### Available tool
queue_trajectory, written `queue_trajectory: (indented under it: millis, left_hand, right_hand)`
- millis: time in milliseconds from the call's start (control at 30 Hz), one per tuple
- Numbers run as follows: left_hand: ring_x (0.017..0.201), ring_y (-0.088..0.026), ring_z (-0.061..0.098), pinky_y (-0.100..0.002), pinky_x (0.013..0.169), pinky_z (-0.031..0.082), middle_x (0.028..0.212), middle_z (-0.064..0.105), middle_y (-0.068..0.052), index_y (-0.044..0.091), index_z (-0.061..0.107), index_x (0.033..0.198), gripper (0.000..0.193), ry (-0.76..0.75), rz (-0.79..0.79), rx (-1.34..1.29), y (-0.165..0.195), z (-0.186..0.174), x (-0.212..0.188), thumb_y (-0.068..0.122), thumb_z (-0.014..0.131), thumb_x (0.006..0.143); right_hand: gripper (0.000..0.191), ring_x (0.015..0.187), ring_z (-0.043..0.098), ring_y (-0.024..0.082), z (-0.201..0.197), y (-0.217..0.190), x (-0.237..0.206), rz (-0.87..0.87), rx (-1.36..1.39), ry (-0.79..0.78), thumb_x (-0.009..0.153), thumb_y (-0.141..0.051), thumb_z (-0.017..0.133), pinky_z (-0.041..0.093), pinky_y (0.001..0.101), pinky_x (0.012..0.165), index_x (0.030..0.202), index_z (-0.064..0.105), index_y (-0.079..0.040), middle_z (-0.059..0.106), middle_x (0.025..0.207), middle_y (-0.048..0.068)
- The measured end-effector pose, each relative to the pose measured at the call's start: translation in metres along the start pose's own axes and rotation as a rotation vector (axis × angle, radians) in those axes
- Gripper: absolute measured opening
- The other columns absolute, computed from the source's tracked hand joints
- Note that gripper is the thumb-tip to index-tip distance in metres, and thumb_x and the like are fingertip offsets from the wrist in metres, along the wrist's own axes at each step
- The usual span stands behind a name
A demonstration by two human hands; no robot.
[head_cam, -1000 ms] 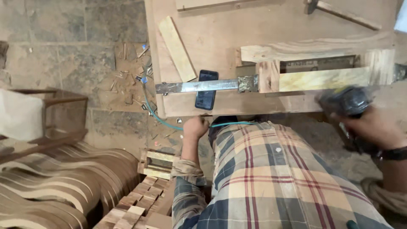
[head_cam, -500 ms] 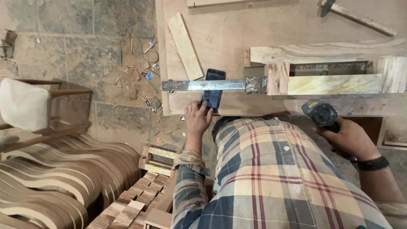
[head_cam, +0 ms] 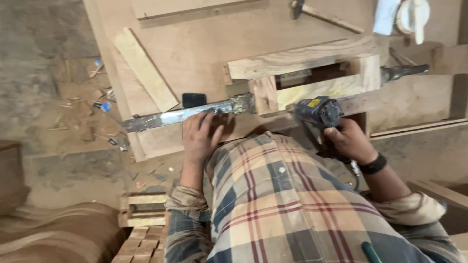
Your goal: The person assembles small wooden frames by applying glue to pieces, clamping them, and securing them with a nail gun. They repeatedly align and fasten components, then place finished frames into a larger wooden structure.
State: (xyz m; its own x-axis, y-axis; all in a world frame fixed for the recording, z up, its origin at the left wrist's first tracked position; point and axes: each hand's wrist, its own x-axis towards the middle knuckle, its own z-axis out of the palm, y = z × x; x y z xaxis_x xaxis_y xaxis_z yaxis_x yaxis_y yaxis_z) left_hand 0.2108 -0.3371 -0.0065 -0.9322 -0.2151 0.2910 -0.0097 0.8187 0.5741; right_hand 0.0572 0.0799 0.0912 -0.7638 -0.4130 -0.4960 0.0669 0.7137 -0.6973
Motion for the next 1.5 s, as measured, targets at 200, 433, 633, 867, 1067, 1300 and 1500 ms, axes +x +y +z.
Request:
queue_trajectory:
  millis: [200,433,633,867,1067,1300,1500]
  left_hand:
    - [0.143,-0.034,0.044,-0.050,0.118,0.033,0.157,0.042,-0.015,0.009,0.044,0.154,0.095,-0.217,0.229,-0.210,0.055,0.036,0.078,0.042,0.084,0.074]
    - [0.153,-0.027,0.031,-0.049,0.125,0.024,0.163,0.037,-0.007,0.013,0.038,0.157,0.106,-0.324,0.277,-0.142,0.050,0.057,0.088,0.037,0.085,0.065]
    - [0.156,-0.026,0.028,-0.048,0.126,0.023,0.167,0.033,-0.004,0.014,0.036,0.159,0.103,-0.292,0.293,-0.113,0.048,0.064,0.082,0.033,0.085,0.071]
    - [0.156,-0.024,0.027,-0.048,0.126,0.022,0.167,0.033,-0.004,0.014,0.035,0.159,0.104,-0.319,0.260,-0.100,0.050,0.062,0.080,0.029,0.084,0.069]
    - [0.156,-0.023,0.027,-0.048,0.127,0.021,0.167,0.032,-0.004,0.014,0.034,0.160,0.103,-0.321,0.262,-0.077,0.049,0.063,0.080,0.027,0.082,0.070]
    - [0.156,-0.024,0.026,-0.048,0.127,0.020,0.167,0.031,-0.005,0.013,0.032,0.160,0.102,-0.335,0.263,-0.088,0.048,0.061,0.080,0.025,0.079,0.071]
    - [0.157,-0.024,0.027,-0.048,0.128,0.021,0.168,0.032,-0.004,0.013,0.032,0.161,0.100,-0.320,0.267,-0.064,0.047,0.062,0.079,0.024,0.078,0.073]
  right_hand:
    - [0.072,0.060,0.064,0.014,0.007,-0.015,0.016,-0.041,0.097,-0.092,0.091,-0.069,0.055,0.052,0.0321,0.055,0.083,0.068,0.002,0.067,0.066,0.006]
    - [0.066,0.063,0.063,0.013,0.016,-0.030,0.025,-0.126,0.043,-0.094,0.094,-0.065,0.054,0.052,0.0318,0.057,0.088,0.068,0.000,0.067,0.068,0.005]
    - [0.068,0.057,0.065,0.018,0.017,-0.044,0.024,0.011,-0.082,-0.113,0.092,-0.064,0.058,0.052,0.0361,0.054,0.076,0.069,0.001,0.067,0.061,0.007]
    - [0.066,0.057,0.070,0.022,0.019,-0.058,0.023,-0.061,-0.248,-0.069,0.092,-0.064,0.058,0.053,0.0359,0.056,0.080,0.068,0.000,0.069,0.062,0.009]
    - [0.067,0.057,0.069,0.021,0.019,-0.060,0.024,-0.042,-0.174,-0.079,0.093,-0.065,0.056,0.052,0.0363,0.055,0.076,0.066,-0.001,0.069,0.060,0.008]
    - [0.065,0.056,0.068,0.021,0.018,-0.062,0.023,-0.055,-0.204,-0.083,0.094,-0.061,0.056,0.052,0.0362,0.055,0.072,0.067,-0.001,0.067,0.059,0.008]
    - [0.060,0.059,0.067,0.019,0.015,-0.064,0.024,-0.171,-0.216,-0.074,0.099,-0.054,0.053,0.051,0.0359,0.058,0.071,0.069,-0.003,0.066,0.061,0.006]
